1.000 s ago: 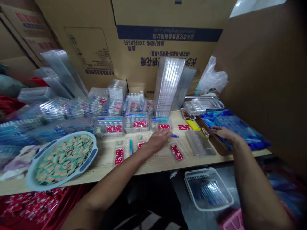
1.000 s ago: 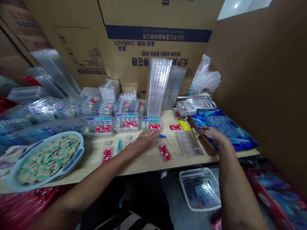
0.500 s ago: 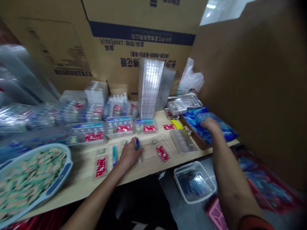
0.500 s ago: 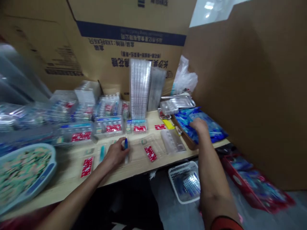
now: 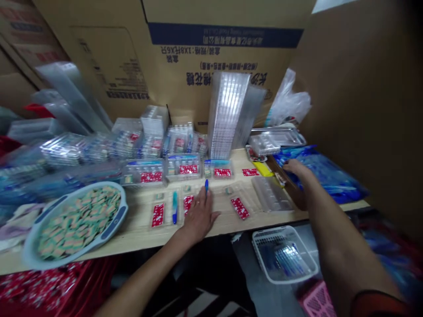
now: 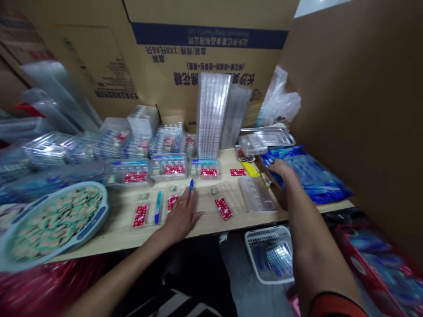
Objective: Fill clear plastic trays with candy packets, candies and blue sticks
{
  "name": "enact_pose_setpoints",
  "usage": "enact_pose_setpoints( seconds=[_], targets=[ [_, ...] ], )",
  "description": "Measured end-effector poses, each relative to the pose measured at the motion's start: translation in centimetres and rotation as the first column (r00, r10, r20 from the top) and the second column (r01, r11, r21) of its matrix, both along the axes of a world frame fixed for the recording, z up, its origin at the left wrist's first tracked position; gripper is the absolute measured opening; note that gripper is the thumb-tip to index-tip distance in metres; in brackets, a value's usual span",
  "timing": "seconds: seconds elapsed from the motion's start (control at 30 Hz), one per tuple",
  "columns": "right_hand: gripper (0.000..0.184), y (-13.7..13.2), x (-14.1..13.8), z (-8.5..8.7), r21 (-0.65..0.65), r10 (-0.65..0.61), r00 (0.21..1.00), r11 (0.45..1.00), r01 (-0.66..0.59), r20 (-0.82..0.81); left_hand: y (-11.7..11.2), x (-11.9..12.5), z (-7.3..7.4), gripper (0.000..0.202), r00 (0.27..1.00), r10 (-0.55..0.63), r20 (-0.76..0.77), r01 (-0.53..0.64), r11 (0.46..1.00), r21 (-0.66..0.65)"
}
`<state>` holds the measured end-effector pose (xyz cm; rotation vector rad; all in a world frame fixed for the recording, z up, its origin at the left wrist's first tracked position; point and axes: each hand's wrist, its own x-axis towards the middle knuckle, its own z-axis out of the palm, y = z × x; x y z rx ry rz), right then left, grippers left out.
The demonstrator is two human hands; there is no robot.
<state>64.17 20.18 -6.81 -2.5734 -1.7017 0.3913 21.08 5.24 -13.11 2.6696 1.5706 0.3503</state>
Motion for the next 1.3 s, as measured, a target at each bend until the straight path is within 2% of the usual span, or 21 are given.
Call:
enact_pose_setpoints(
  seconds=[0.1, 0.23, 0.27, 0.33, 0.4, 0.47, 0.53, 0.6, 0.67, 0.73, 0.8, 0.87, 1.03, 1.1, 1.17, 1.23, 1.3],
  targets=[
    [0.018, -0.2, -0.3, 0.5, -0.102, -0.017, 1.0, 0.995, 0.016, -0.004, -0.1, 0.4, 0.2, 0.075, 0.995, 0.084, -0.058, -0.084, 0.996, 0.008],
    [0.017, -1.4, -1.1, 2.2, -0.087, -0.059, 0.998, 0.994, 0.062, 0.036, -0.2, 0.4, 0.9, 0.076, 0.99, 0.109, -0.089, -0.108, 0.994, 0.014],
    [0.021, -2.0, -1.4, 2.7, -0.044, -0.083, 0.995, 0.995, 0.086, 0.063, -0.2, 0.2, 1.0, 0.077, 0.99, 0.108, -0.087, -0.106, 0.994, 0.03],
    [0.033, -3.6, -2.4, 3.7, 0.123, -0.156, 0.98, 0.982, 0.141, 0.124, -0.4, -0.4, 1.1, 0.072, 0.994, 0.07, -0.088, -0.064, 0.996, 0.062],
    [0.04, -5.7, -4.3, 4.4, 0.325, -0.193, 0.969, 0.936, 0.135, 0.154, -0.6, -0.9, 1.2, 0.062, 0.995, 0.02, -0.099, -0.013, 0.998, 0.068],
    [0.037, -8.0, -7.1, 4.5, 0.411, -0.085, 0.986, 0.912, 0.018, 0.146, -1.0, -0.8, 1.6, 0.056, 0.995, 0.008, -0.098, -0.002, 0.998, 0.061],
    [0.032, -10.2, -10.5, 4.0, 0.338, 0.139, 0.984, 0.926, -0.17, 0.115, -1.7, 0.2, 2.2, 0.056, 0.996, -0.034, -0.077, 0.038, 0.998, 0.059],
    [0.03, -12.0, -14.0, 2.9, 0.23, 0.272, 0.958, 0.93, -0.286, 0.089, -2.4, 1.9, 2.7, 0.059, 0.979, -0.197, -0.053, 0.2, 0.979, 0.046],
    [0.031, -13.4, -16.8, 1.6, 0.143, 0.297, 0.951, 0.941, -0.307, 0.086, -3.0, 3.7, 2.9, 0.063, 0.927, -0.373, -0.033, 0.373, 0.928, 0.015],
    [0.032, -14.1, -18.7, 0.5, 0.085, 0.285, 0.954, 0.952, -0.293, 0.094, -3.2, 4.8, 2.8, 0.066, 0.898, -0.439, -0.012, 0.439, 0.898, -0.016],
    [0.031, -14.5, -19.5, -0.4, 0.064, 0.282, 0.954, 0.955, -0.289, 0.097, -3.2, 5.0, 2.4, 0.066, 0.906, -0.423, -0.003, 0.422, 0.906, -0.038],
    [0.031, -14.6, -19.5, -0.9, 0.099, 0.308, 0.947, 0.944, -0.316, 0.088, -3.1, 4.2, 2.1, 0.061, 0.92, -0.392, -0.002, 0.391, 0.919, -0.043],
    [0.04, -15.5, -18.0, -1.4, 0.318, 0.373, 0.928, 0.879, -0.356, 0.008, -3.2, 0.8, 2.0, 0.051, 0.942, -0.335, -0.012, 0.335, 0.942, -0.03],
    [0.043, -16.4, -18.2, -1.8, 0.397, 0.419, 0.908, 0.833, -0.386, 0.005, -3.4, -0.3, 1.9, 0.045, 0.955, -0.295, -0.026, 0.295, 0.955, -0.028],
    [0.046, -17.5, -19.2, -2.9, 0.439, 0.537, 0.843, 0.751, -0.493, 0.029, -3.6, -1.0, 1.5, 0.041, 0.963, -0.268, -0.04, 0.267, 0.963, -0.022],
    [0.051, -18.6, -20.7, -4.3, 0.432, 0.643, 0.763, 0.672, -0.601, 0.062, -3.6, -1.4, 1.1, 0.048, 0.962, -0.267, -0.053, 0.266, 0.963, -0.031],
    [0.056, -19.3, -22.2, -5.8, 0.403, 0.681, 0.73, 0.652, -0.642, 0.061, -3.7, -1.6, 0.9, 0.062, 0.96, -0.275, -0.048, 0.272, 0.961, -0.054]
  ],
)
